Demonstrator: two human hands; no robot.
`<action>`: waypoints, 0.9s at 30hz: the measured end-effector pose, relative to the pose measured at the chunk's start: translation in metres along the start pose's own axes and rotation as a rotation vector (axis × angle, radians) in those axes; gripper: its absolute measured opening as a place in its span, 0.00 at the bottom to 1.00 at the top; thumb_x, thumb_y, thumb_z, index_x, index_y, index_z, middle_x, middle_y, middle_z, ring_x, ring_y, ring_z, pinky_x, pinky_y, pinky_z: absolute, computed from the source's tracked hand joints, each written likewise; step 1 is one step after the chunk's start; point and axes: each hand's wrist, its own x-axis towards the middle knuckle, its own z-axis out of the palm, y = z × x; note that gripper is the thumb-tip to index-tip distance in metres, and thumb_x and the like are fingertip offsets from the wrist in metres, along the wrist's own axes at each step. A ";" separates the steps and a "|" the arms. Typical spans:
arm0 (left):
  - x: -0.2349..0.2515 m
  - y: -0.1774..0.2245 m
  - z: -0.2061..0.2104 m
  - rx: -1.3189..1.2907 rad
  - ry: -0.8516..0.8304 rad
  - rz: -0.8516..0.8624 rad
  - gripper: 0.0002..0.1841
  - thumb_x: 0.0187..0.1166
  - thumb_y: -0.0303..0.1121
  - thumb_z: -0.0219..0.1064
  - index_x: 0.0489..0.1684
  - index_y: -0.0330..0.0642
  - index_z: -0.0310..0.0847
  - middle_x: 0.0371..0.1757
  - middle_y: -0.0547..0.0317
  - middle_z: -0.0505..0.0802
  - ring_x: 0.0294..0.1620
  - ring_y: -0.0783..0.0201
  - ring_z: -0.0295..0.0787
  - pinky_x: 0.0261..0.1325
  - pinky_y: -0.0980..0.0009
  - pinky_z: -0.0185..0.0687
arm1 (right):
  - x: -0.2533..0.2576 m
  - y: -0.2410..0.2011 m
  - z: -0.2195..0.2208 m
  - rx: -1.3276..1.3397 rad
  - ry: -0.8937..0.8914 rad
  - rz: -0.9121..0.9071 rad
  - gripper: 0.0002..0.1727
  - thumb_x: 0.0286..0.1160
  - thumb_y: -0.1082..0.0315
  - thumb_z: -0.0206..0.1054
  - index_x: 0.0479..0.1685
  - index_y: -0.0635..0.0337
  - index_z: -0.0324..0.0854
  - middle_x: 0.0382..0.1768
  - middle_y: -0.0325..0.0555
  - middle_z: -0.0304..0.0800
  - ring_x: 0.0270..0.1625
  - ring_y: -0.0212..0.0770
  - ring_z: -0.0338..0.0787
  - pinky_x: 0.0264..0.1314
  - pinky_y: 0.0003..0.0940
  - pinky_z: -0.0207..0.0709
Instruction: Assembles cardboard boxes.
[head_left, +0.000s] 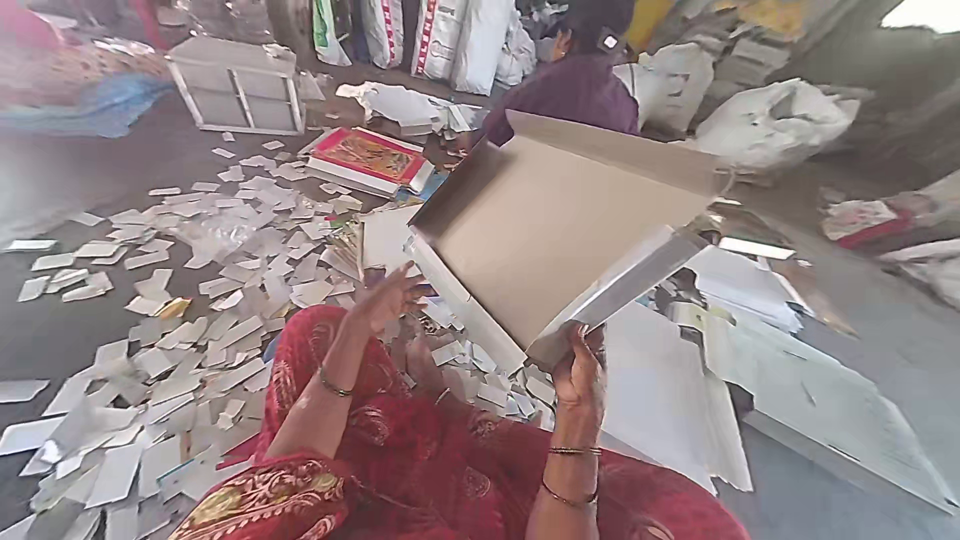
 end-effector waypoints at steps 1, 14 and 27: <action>0.000 -0.002 0.003 0.030 0.007 -0.048 0.30 0.95 0.51 0.38 0.93 0.51 0.47 0.71 0.47 0.86 0.61 0.54 0.91 0.61 0.56 0.88 | -0.004 0.005 0.010 -0.025 -0.054 0.016 0.29 0.87 0.72 0.53 0.86 0.57 0.51 0.60 0.38 0.84 0.58 0.29 0.89 0.63 0.31 0.87; 0.016 -0.016 -0.021 -0.127 0.384 0.134 0.35 0.93 0.44 0.50 0.96 0.52 0.37 0.75 0.42 0.81 0.60 0.53 0.87 0.59 0.57 0.85 | -0.041 0.037 0.088 0.113 -0.486 0.015 0.14 0.75 0.64 0.74 0.58 0.46 0.84 0.48 0.32 0.96 0.50 0.29 0.94 0.59 0.32 0.89; -0.003 0.003 0.005 -0.422 0.344 0.107 0.14 0.86 0.25 0.58 0.67 0.43 0.70 0.48 0.51 0.92 0.44 0.59 0.93 0.49 0.60 0.91 | -0.003 0.042 0.032 0.115 0.307 0.251 0.16 0.89 0.69 0.55 0.71 0.56 0.68 0.52 0.41 0.85 0.52 0.32 0.89 0.56 0.33 0.87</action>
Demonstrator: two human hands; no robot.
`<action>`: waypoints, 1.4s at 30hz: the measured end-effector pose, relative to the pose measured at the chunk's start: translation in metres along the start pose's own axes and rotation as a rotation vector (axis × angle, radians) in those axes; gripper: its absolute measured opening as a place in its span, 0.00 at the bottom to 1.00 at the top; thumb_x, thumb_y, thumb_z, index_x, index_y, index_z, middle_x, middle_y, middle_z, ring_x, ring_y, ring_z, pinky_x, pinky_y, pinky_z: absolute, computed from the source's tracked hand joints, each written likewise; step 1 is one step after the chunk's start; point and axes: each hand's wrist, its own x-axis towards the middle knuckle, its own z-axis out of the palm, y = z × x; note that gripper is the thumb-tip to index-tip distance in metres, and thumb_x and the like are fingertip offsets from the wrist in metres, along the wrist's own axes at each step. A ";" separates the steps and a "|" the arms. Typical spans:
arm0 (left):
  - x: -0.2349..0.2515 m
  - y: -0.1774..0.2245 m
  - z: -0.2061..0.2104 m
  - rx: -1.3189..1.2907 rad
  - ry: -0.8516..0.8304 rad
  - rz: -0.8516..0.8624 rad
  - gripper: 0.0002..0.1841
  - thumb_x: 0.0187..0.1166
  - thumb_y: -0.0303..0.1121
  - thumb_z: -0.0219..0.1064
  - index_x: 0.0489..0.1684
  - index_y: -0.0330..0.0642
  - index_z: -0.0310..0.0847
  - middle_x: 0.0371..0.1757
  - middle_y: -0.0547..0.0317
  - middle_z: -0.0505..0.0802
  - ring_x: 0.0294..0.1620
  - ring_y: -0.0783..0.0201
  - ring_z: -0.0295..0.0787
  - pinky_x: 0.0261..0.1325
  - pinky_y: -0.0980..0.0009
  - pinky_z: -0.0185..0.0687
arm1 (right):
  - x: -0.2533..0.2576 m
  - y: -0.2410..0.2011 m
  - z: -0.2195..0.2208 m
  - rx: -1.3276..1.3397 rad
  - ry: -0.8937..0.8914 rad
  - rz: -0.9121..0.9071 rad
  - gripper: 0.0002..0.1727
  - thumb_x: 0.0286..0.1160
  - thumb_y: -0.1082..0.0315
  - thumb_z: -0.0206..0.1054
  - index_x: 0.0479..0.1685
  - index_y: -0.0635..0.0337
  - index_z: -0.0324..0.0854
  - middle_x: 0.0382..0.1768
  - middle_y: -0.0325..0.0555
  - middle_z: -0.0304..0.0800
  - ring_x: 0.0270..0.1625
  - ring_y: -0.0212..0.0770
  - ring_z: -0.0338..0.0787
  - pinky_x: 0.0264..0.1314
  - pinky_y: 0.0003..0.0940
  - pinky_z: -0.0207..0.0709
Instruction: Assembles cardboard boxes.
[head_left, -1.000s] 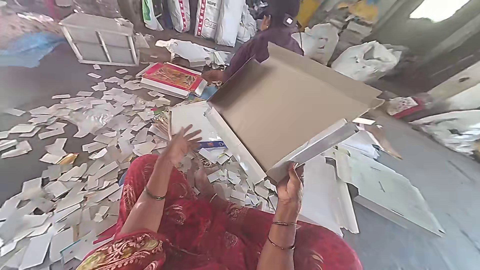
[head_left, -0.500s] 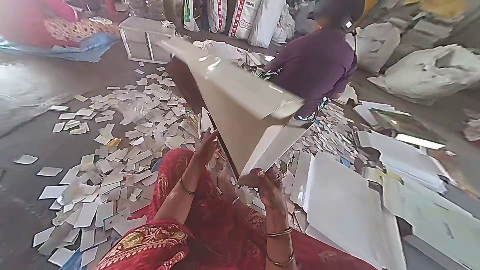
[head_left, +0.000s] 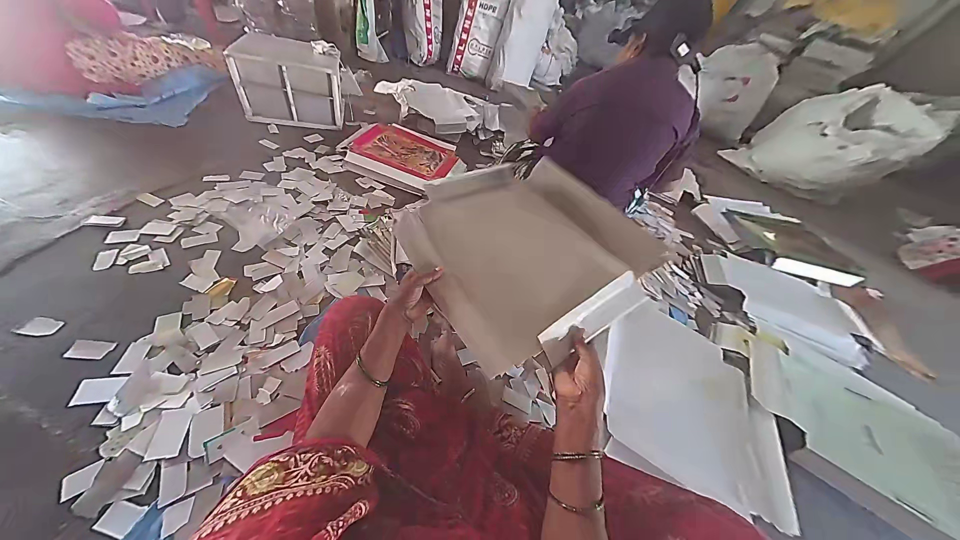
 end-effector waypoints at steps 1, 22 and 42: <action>-0.001 0.000 0.000 0.011 -0.016 0.014 0.14 0.87 0.26 0.58 0.68 0.43 0.70 0.49 0.52 0.92 0.45 0.60 0.92 0.50 0.60 0.90 | 0.003 0.003 -0.004 -0.023 0.000 0.024 0.15 0.90 0.69 0.55 0.70 0.57 0.68 0.51 0.41 0.85 0.51 0.32 0.89 0.55 0.33 0.87; -0.013 -0.009 0.000 0.108 -0.229 -0.019 0.13 0.83 0.28 0.57 0.62 0.42 0.70 0.46 0.54 0.96 0.47 0.61 0.96 0.52 0.60 0.94 | 0.026 0.045 -0.030 -0.532 -0.011 0.080 0.58 0.79 0.43 0.68 0.97 0.50 0.28 0.91 0.70 0.45 0.85 0.69 0.66 0.73 0.72 0.73; 0.003 -0.005 -0.002 -0.001 0.144 0.235 0.15 0.93 0.37 0.53 0.70 0.44 0.73 0.57 0.56 0.91 0.59 0.64 0.89 0.63 0.62 0.87 | 0.030 0.005 -0.048 0.044 0.034 -0.047 0.15 0.83 0.76 0.61 0.65 0.62 0.72 0.46 0.47 0.88 0.46 0.38 0.91 0.51 0.38 0.89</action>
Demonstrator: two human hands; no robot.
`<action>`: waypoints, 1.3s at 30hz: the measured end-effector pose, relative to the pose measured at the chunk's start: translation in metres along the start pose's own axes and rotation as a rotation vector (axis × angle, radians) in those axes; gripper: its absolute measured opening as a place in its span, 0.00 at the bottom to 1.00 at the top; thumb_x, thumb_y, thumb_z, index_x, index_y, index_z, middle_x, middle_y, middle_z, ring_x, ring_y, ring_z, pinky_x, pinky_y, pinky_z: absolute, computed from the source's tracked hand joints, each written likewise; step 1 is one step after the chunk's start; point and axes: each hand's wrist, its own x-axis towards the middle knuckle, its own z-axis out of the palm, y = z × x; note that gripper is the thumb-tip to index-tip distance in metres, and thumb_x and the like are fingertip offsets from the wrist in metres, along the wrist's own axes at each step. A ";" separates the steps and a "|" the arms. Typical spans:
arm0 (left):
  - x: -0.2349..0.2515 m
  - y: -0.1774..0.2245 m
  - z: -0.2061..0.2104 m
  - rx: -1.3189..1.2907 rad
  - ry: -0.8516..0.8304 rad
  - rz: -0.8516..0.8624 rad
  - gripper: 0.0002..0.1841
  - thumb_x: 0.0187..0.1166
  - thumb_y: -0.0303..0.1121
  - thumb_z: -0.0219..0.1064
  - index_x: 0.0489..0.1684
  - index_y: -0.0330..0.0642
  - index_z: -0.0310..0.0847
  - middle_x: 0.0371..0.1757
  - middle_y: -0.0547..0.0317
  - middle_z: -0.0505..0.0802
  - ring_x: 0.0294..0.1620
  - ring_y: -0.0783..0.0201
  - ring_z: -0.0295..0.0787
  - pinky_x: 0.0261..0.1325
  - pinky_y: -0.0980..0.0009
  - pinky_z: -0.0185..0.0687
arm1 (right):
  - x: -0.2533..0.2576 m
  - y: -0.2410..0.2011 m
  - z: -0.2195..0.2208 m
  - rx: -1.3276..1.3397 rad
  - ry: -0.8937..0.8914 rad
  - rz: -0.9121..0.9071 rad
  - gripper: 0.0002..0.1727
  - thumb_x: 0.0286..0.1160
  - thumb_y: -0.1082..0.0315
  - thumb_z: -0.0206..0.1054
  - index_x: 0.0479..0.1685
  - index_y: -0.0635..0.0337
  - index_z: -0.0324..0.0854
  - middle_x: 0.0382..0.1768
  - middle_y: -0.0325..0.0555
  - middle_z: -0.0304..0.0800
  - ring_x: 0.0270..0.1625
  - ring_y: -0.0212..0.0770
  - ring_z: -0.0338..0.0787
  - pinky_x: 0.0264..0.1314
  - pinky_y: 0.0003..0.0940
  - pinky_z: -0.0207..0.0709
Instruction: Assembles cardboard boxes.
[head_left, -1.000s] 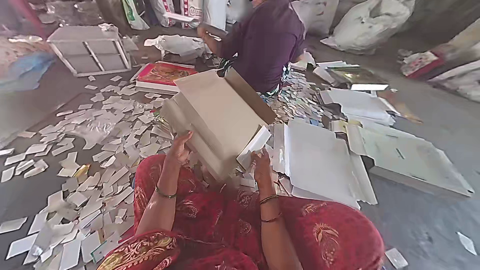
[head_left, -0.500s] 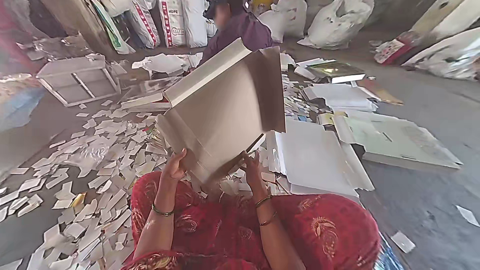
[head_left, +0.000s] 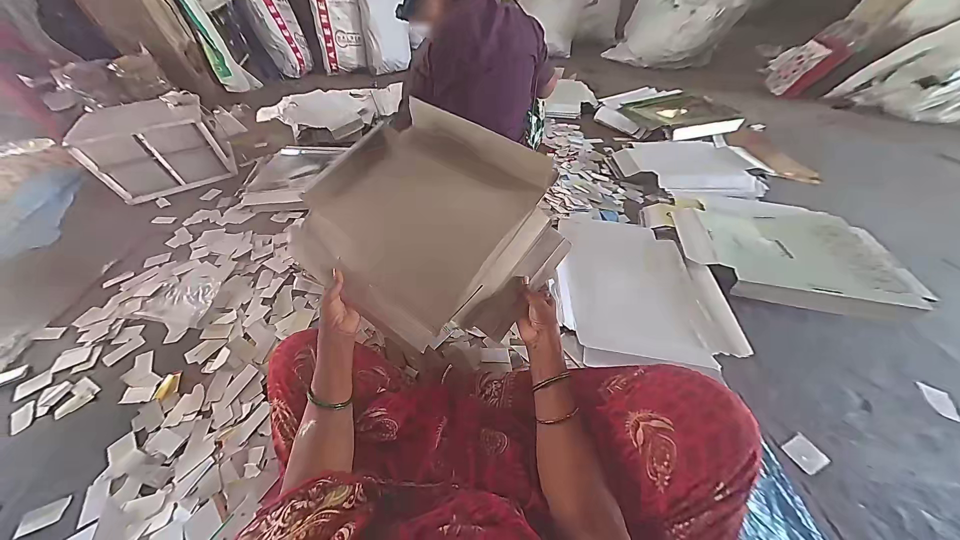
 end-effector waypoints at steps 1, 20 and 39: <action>0.002 -0.002 -0.002 0.019 0.024 0.002 0.16 0.92 0.38 0.53 0.72 0.43 0.72 0.59 0.55 0.90 0.60 0.63 0.88 0.64 0.62 0.86 | -0.002 -0.004 0.002 0.011 -0.016 -0.004 0.14 0.83 0.76 0.61 0.65 0.61 0.72 0.46 0.46 0.88 0.46 0.37 0.91 0.52 0.38 0.89; 0.000 0.000 -0.008 0.011 -0.212 -0.015 0.24 0.94 0.54 0.43 0.72 0.50 0.74 0.55 0.57 0.93 0.57 0.62 0.92 0.59 0.57 0.90 | -0.029 -0.042 0.030 0.023 -0.152 -0.264 0.16 0.85 0.75 0.58 0.68 0.57 0.71 0.50 0.39 0.90 0.52 0.33 0.91 0.60 0.36 0.88; -0.005 -0.017 -0.005 0.167 -0.231 -0.373 0.32 0.91 0.57 0.50 0.83 0.42 0.66 0.70 0.46 0.84 0.66 0.56 0.83 0.69 0.53 0.79 | -0.080 0.065 0.081 -0.053 -0.213 0.205 0.18 0.86 0.73 0.58 0.71 0.58 0.62 0.53 0.43 0.82 0.55 0.33 0.88 0.60 0.34 0.86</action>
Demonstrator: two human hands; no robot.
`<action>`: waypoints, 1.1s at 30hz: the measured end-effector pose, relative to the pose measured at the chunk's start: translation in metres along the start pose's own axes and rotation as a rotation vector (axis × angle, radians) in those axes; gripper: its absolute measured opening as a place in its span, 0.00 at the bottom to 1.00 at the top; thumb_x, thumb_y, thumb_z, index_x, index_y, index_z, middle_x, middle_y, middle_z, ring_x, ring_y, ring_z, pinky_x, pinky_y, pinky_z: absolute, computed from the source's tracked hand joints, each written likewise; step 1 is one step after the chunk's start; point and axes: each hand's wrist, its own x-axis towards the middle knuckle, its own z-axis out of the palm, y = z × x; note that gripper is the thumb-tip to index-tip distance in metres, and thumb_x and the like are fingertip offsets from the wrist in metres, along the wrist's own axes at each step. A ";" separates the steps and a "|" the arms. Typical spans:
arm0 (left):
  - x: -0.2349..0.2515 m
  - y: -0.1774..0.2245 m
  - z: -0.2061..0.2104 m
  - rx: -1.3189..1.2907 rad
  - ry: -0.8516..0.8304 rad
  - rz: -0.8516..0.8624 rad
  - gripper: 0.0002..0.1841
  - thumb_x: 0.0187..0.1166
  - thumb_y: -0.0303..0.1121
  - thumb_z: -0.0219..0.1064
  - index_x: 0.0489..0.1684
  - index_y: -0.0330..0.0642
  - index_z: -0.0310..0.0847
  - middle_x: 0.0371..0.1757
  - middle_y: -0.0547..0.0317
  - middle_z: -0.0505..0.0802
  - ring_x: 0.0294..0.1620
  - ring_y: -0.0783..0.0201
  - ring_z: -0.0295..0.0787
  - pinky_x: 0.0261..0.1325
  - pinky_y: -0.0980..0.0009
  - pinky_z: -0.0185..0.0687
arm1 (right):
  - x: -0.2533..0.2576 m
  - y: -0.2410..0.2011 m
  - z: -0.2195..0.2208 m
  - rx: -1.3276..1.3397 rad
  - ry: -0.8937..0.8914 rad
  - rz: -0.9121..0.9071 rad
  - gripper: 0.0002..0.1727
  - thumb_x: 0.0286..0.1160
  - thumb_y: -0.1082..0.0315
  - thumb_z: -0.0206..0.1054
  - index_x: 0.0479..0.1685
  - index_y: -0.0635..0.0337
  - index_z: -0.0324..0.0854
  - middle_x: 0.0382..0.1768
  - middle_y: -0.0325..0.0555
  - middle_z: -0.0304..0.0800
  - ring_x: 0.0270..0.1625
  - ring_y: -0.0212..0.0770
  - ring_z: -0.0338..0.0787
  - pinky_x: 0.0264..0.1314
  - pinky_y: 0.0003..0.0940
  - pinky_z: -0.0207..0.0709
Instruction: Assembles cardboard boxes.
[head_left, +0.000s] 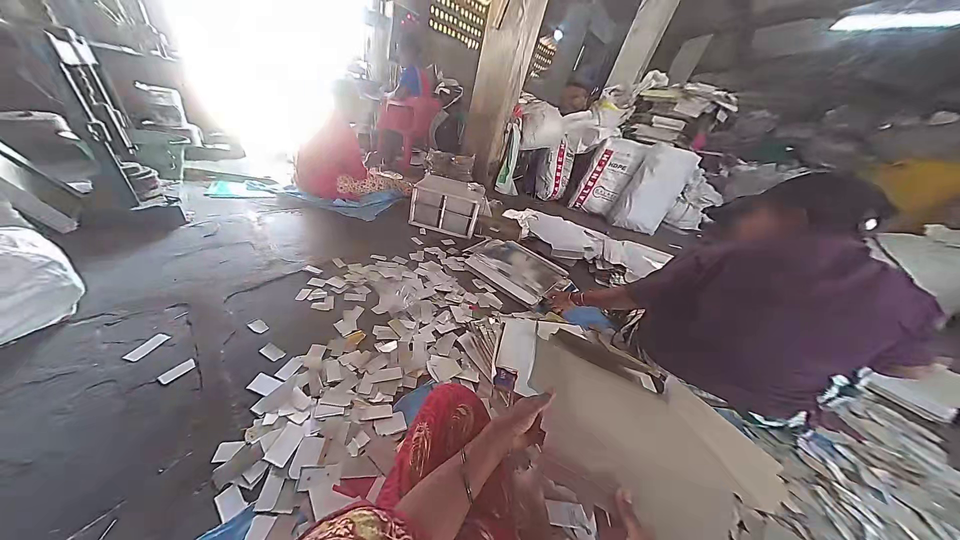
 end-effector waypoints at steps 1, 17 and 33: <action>0.003 -0.003 -0.003 0.042 0.045 -0.007 0.29 0.89 0.52 0.58 0.79 0.41 0.69 0.63 0.47 0.86 0.58 0.58 0.84 0.62 0.56 0.81 | -0.006 -0.004 0.004 -0.009 -0.003 0.006 0.21 0.87 0.73 0.57 0.74 0.58 0.59 0.56 0.43 0.80 0.57 0.33 0.86 0.61 0.34 0.86; 0.001 -0.001 -0.012 0.863 -0.103 0.182 0.28 0.93 0.48 0.52 0.59 0.24 0.82 0.57 0.31 0.88 0.59 0.46 0.86 0.69 0.46 0.76 | 0.012 -0.019 -0.019 -0.088 0.080 -0.132 0.28 0.85 0.74 0.60 0.81 0.55 0.55 0.60 0.41 0.77 0.58 0.30 0.86 0.59 0.32 0.85; 0.003 -0.014 -0.007 0.964 -0.655 0.045 0.25 0.84 0.38 0.65 0.76 0.32 0.75 0.69 0.42 0.87 0.69 0.60 0.84 0.76 0.60 0.75 | 0.023 -0.042 -0.033 0.133 0.152 -0.180 0.23 0.87 0.75 0.57 0.77 0.57 0.59 0.56 0.46 0.83 0.53 0.38 0.89 0.55 0.38 0.88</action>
